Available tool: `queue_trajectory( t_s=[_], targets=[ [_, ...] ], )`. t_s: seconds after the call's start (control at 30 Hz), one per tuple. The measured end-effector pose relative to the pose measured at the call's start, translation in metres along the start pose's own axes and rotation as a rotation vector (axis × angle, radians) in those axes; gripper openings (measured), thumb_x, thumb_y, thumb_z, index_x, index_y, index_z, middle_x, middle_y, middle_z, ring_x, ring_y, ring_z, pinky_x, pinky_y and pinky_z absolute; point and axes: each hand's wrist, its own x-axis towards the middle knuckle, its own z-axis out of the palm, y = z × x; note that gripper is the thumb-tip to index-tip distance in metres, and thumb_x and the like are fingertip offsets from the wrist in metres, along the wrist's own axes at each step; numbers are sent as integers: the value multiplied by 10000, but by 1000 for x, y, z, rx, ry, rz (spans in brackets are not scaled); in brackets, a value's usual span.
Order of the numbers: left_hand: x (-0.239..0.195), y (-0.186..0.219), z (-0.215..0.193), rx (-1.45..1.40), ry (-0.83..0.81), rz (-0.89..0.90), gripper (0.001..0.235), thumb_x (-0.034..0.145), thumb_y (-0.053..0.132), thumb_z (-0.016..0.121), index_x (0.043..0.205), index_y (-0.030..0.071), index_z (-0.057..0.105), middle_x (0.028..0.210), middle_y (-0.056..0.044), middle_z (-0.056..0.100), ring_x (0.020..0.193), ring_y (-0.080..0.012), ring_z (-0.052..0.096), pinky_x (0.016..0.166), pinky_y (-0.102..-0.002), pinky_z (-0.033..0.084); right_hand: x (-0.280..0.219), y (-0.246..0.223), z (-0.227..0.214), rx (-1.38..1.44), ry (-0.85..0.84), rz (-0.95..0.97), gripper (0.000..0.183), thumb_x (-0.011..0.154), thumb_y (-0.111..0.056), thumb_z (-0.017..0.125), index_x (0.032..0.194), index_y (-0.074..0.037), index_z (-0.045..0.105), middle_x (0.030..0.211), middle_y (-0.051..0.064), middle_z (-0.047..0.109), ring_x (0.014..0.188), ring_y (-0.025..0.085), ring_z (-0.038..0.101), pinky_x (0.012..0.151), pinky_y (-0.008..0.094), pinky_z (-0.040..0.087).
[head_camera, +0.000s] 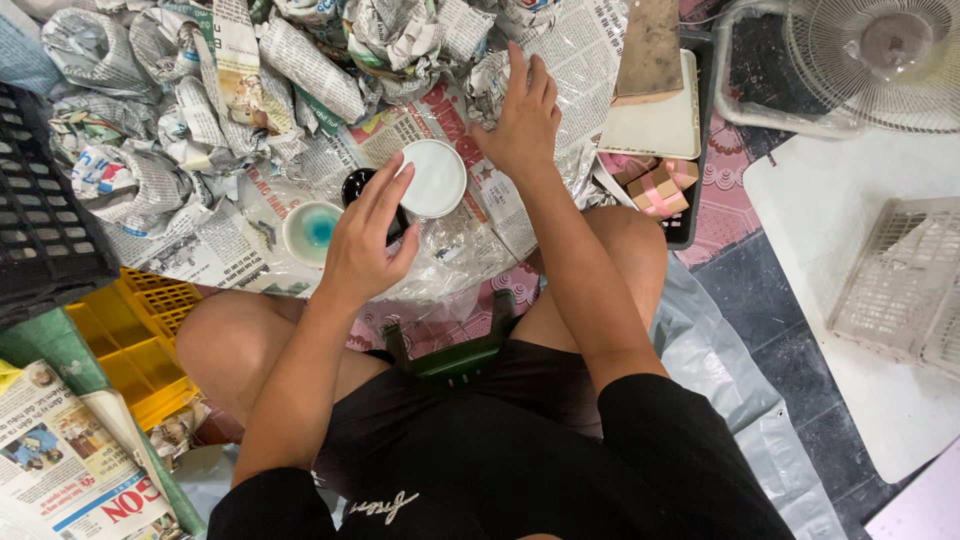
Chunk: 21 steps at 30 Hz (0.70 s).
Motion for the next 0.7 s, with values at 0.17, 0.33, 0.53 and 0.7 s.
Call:
queue_trajectory(
  t_s=[0.17, 0.33, 0.53, 0.7],
  targets=[
    [0, 0, -1, -2, -8, 5, 658, 891, 56, 714, 1508, 32, 486, 1569, -197, 481, 1344, -390, 590, 1075, -420, 516, 0, -2, -6, 23, 34, -22, 1258, 597, -293, 975, 1579, -189, 196, 1511, 267, 350, 1394, 470, 350, 1086, 617, 342],
    [0, 2, -3, -8, -10, -15, 624, 891, 62, 718, 1483, 50, 519, 1564, -188, 491, 1288, -375, 622, 1036, -416, 528, -2, -7, -22, 21, 101, -96, 1260, 566, -274, 985, 1578, -198, 237, 1462, 261, 402, 1346, 465, 400, 1069, 615, 354],
    [0, 2, -6, 11, 13, -19, 580, 889, 69, 724, 1443, 55, 554, 1540, -183, 516, 1281, -377, 622, 1026, -422, 526, -8, -35, -49, 140, 118, -175, 1181, 598, -211, 930, 1584, -188, 279, 1477, 195, 437, 1334, 439, 443, 1098, 553, 398],
    [0, 1, -8, -49, 60, -23, 543, 916, 65, 708, 1438, 51, 557, 1497, -180, 554, 1315, -383, 610, 1080, -430, 517, -20, -54, -73, 289, 77, -285, 1104, 671, -194, 929, 1583, -127, 310, 1500, 180, 467, 1361, 413, 458, 1154, 498, 404]
  ],
)
